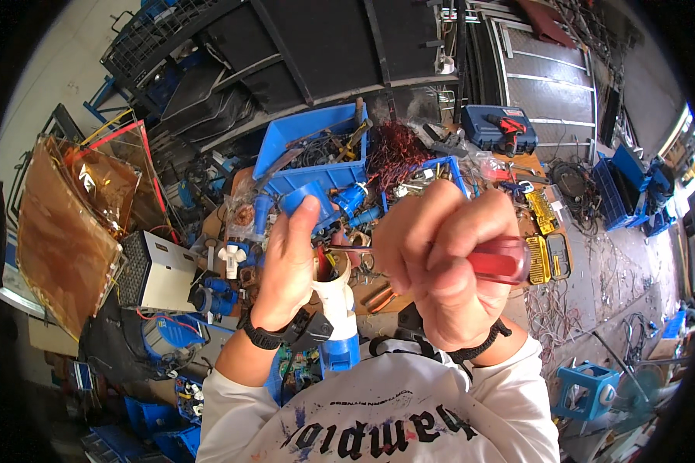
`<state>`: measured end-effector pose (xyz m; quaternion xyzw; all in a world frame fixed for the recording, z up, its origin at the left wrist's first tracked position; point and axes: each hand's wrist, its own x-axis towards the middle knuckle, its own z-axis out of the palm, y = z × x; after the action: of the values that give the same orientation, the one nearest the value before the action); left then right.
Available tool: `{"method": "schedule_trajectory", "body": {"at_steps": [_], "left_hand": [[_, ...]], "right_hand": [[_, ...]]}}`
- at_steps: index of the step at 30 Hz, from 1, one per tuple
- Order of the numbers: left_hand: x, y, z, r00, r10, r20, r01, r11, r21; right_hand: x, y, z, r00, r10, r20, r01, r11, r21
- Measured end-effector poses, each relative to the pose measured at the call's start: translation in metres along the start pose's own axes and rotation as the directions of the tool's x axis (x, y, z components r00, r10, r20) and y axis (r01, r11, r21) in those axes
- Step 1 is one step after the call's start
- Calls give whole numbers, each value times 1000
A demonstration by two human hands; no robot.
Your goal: The person assembles a white PVC pipe fitting with blue end caps. They use a red-handled screwdriver to tighten screws on the blue caps, securing them to the central white body. The person handles the assembly with both hands, rotating it to access different screws.
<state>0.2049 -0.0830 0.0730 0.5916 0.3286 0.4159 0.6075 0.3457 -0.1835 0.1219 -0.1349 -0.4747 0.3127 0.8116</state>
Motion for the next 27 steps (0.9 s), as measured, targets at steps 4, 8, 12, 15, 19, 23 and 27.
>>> {"method": "schedule_trajectory", "body": {"at_steps": [4,8,12,15,19,23,27], "left_hand": [[-4,4,3,996,-84,-30,82,994,-75],[-7,13,6,992,-120,-41,114,986,-124],[-1,-2,1,996,-42,-83,39,999,-35],[-5,11,7,987,-140,-73,116,958,-263],[-5,10,4,989,-130,-69,110,965,-239],[-7,16,7,990,-134,-53,119,968,-222],[-8,15,8,992,-90,-84,80,989,-123]], "right_hand": [[3,-3,0,999,-32,29,40,934,-356],[-4,-20,-11,986,56,157,63,750,-658],[-4,-25,-10,974,67,217,113,689,-716],[-2,-24,-15,984,51,171,75,749,-658],[-6,-24,-18,974,82,209,37,862,-506],[-4,-24,-15,973,103,205,-9,910,-415],[1,-33,-24,938,147,315,93,767,-635]]}}
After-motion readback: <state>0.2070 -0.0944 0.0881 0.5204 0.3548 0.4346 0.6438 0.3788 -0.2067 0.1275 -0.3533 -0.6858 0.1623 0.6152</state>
